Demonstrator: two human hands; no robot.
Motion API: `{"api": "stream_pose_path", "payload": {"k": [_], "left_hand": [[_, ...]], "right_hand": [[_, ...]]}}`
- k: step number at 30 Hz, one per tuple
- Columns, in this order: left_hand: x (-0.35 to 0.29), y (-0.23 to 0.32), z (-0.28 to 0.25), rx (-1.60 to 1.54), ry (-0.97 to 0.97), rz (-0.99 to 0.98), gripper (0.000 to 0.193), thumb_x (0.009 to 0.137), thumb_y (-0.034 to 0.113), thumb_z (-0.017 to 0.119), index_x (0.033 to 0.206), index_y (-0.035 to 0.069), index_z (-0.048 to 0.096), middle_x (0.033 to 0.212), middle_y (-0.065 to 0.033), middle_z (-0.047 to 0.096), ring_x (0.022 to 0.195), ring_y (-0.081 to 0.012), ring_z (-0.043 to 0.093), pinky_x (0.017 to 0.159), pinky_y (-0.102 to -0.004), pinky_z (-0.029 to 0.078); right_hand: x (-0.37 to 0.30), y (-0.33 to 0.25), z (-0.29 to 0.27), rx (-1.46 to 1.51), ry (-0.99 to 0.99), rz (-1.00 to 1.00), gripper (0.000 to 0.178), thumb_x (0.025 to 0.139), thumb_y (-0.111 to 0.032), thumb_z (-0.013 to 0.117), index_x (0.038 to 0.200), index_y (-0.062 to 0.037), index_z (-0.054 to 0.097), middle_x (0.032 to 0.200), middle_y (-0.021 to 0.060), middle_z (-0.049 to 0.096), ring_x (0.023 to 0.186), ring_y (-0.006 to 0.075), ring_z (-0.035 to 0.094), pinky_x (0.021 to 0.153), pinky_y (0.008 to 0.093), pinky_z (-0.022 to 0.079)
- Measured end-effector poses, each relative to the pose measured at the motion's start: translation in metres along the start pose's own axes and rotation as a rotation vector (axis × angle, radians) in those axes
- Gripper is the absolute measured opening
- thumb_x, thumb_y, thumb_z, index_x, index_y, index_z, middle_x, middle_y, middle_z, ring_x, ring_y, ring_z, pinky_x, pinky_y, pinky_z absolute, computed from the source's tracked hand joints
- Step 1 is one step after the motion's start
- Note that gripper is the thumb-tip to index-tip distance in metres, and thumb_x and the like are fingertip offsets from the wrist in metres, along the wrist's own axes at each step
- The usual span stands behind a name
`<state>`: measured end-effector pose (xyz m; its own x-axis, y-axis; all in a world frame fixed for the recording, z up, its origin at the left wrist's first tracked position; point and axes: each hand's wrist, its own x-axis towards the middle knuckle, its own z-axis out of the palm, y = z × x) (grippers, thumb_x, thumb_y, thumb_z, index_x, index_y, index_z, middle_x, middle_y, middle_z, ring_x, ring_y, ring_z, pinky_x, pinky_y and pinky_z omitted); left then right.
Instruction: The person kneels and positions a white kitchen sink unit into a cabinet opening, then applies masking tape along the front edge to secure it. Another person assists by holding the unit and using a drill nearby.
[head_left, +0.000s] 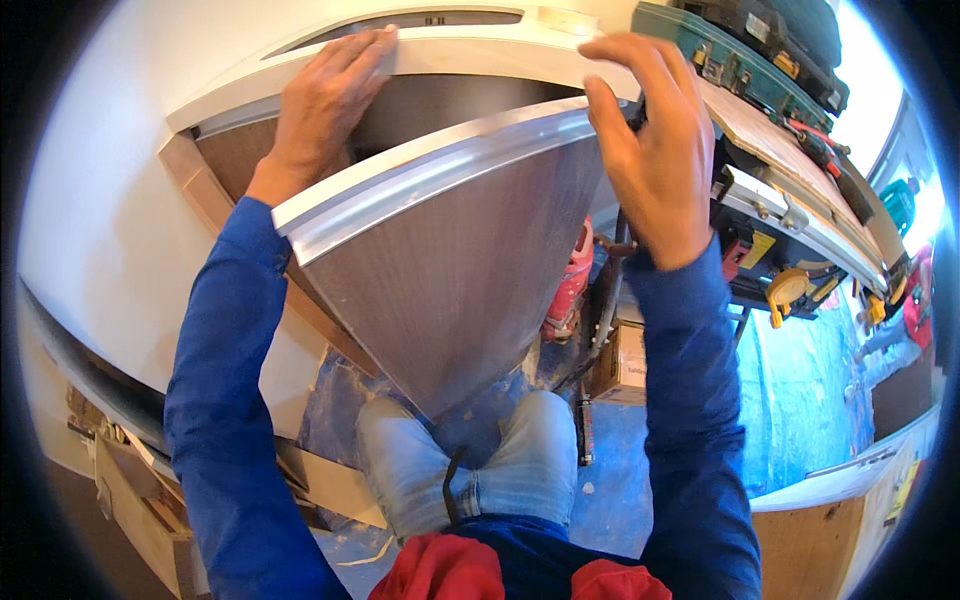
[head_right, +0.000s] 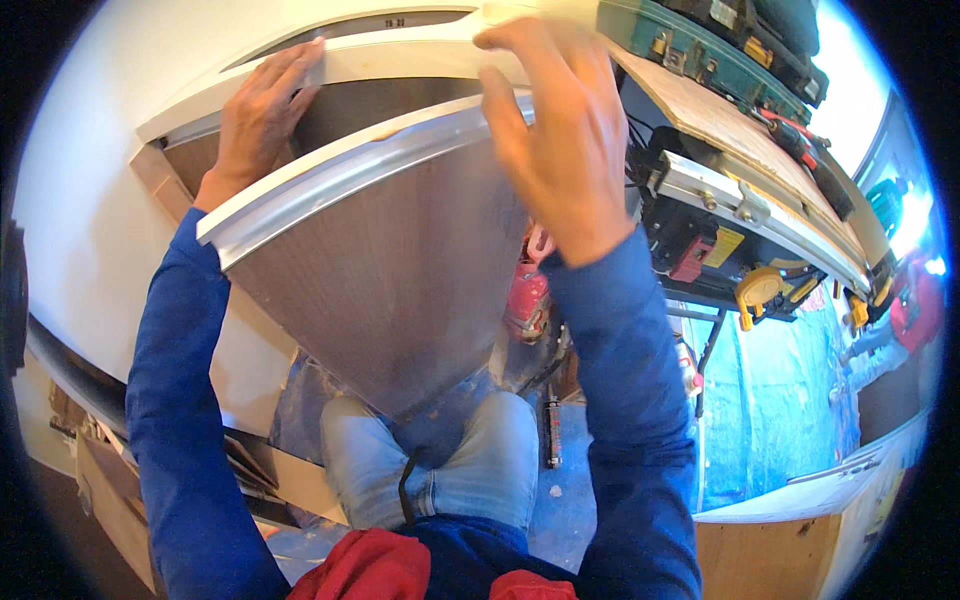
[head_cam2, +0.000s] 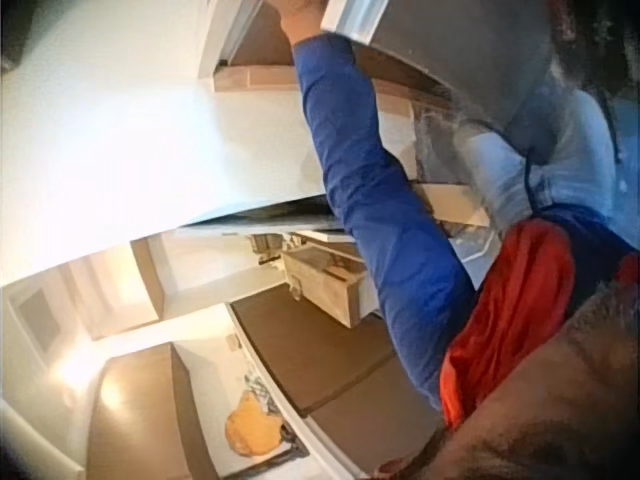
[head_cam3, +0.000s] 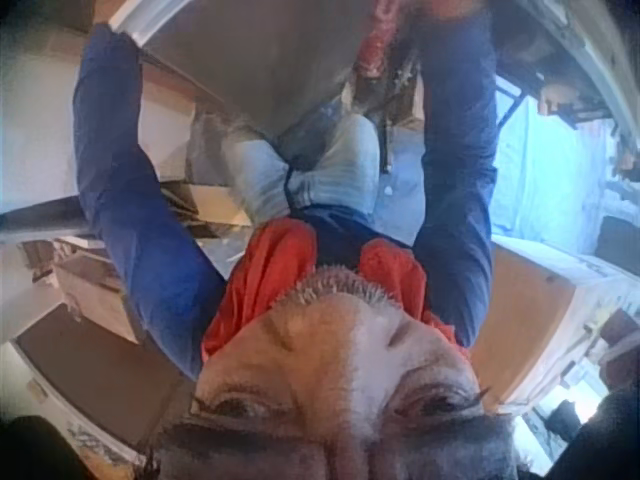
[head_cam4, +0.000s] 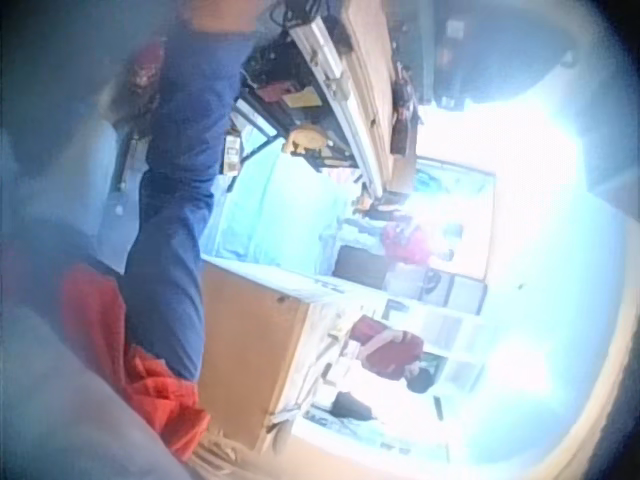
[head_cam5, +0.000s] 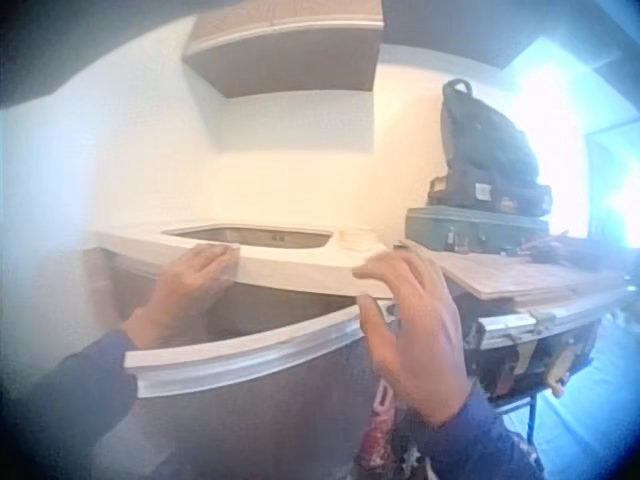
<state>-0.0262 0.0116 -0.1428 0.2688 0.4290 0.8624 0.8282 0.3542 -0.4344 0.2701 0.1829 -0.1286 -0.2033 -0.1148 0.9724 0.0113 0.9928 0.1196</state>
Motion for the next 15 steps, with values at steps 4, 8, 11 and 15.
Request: {"api": "stream_pose_path", "payload": {"k": [4, 8, 11, 15], "left_hand": [[0.003, 0.001, 0.001, 0.014, 0.039, 0.042, 0.05, 0.09, 0.017, 0.073, 0.138, 0.013, 0.063, 0.129, -0.0068, 0.069, 0.117, -0.0266, 0.067, 0.099, -0.0378, 0.057], [0.005, -0.004, 0.003, 0.042, 0.031, 0.032, 0.056, 0.086, 0.018, 0.079, 0.14, 0.016, 0.062, 0.13, -0.0058, 0.07, 0.117, -0.0259, 0.068, 0.097, -0.037, 0.058], [0.004, -0.006, 0.004, 0.03, 0.052, 0.031, 0.051, 0.088, 0.018, 0.077, 0.137, 0.015, 0.064, 0.126, -0.0063, 0.071, 0.113, -0.0258, 0.069, 0.095, -0.0371, 0.059], [0.005, -0.006, 0.007, 0.033, 0.089, 0.034, 0.048, 0.088, 0.017, 0.076, 0.135, 0.013, 0.065, 0.125, -0.0061, 0.071, 0.113, -0.0253, 0.069, 0.094, -0.0374, 0.059]], "right_hand": [[0.051, 0.003, 0.017, -0.012, -0.342, -0.2, 0.032, 0.089, -0.013, 0.073, 0.116, 0.0018, 0.064, 0.113, 0.0189, 0.067, 0.104, 0.0347, 0.066, 0.092, 0.0439, 0.054], [0.076, 0.004, 0.059, 0.018, -0.617, -0.192, 0.042, 0.087, -0.012, 0.079, 0.123, -0.007, 0.059, 0.121, 0.0142, 0.065, 0.114, 0.0382, 0.063, 0.098, 0.0434, 0.05], [0.079, 0.011, 0.078, -0.023, -0.646, -0.258, 0.05, 0.085, -0.015, 0.082, 0.127, -0.0079, 0.055, 0.125, 0.0142, 0.064, 0.122, 0.0376, 0.059, 0.102, 0.0445, 0.05], [0.074, 0.026, 0.09, -0.137, -0.711, -0.266, 0.07, 0.081, -0.02, 0.086, 0.141, -0.0037, 0.053, 0.132, 0.0197, 0.064, 0.126, 0.0379, 0.058, 0.107, 0.0451, 0.048]]}}
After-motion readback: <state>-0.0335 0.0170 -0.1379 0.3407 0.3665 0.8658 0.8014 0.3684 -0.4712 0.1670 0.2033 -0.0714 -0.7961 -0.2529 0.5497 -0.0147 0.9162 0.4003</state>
